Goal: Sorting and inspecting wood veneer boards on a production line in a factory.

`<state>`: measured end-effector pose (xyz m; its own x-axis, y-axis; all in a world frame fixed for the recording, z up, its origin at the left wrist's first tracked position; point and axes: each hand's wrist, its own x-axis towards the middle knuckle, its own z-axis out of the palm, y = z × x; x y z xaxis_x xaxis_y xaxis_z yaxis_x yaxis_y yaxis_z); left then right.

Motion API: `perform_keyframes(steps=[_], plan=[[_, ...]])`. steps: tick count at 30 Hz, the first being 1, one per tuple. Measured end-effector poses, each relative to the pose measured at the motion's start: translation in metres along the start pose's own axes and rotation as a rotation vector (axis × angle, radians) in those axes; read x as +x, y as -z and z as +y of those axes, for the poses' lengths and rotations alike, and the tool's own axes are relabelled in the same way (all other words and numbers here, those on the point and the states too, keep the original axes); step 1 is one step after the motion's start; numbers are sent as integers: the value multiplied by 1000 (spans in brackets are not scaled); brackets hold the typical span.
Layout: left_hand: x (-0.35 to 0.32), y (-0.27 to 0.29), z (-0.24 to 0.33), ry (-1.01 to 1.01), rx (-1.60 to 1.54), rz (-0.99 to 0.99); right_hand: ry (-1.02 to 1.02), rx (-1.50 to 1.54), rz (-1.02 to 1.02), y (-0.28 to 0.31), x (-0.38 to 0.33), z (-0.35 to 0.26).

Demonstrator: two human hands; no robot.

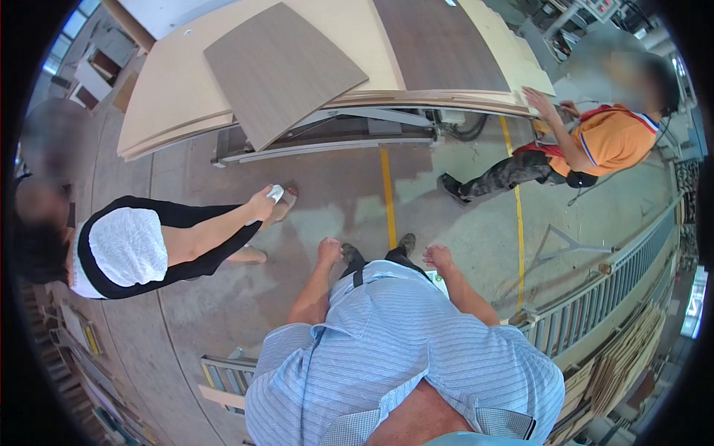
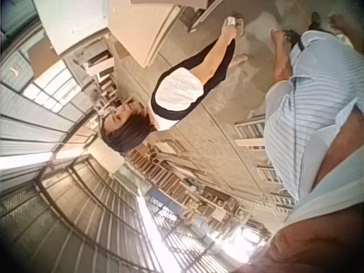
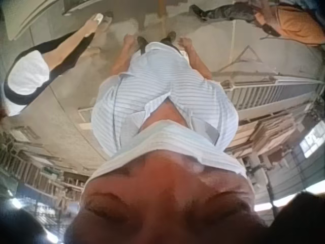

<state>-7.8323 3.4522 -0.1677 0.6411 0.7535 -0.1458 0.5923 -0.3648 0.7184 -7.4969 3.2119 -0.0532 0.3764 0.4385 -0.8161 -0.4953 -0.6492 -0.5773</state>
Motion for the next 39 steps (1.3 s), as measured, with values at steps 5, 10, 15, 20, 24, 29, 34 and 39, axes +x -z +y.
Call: perform_keyframes(steps=[5, 10, 15, 20, 24, 29, 34, 39], plan=[[5, 8, 24, 497, -308, -79, -7, 45, 25, -2, 6, -6], [11, 32, 73, 685, -418, 33, -28, -24, 11, 2, 18, -16], [15, 32, 84, 756, -533, 114, -12, -42, -9, 12, 34, -32], [24, 25, 66, 727, -686, 261, -4, -76, -75, 21, 44, -58], [78, 69, 124, 769, -1163, 546, -25, -95, -101, 41, 57, -81], [136, 144, 170, 555, -1244, 781, -44, -121, -152, 51, 74, -117], [187, 196, 170, 419, -1403, 1012, 37, -225, -211, 31, 92, -163], [231, 222, 169, 506, -1458, 1101, 75, -252, -194, -6, 104, -213]])
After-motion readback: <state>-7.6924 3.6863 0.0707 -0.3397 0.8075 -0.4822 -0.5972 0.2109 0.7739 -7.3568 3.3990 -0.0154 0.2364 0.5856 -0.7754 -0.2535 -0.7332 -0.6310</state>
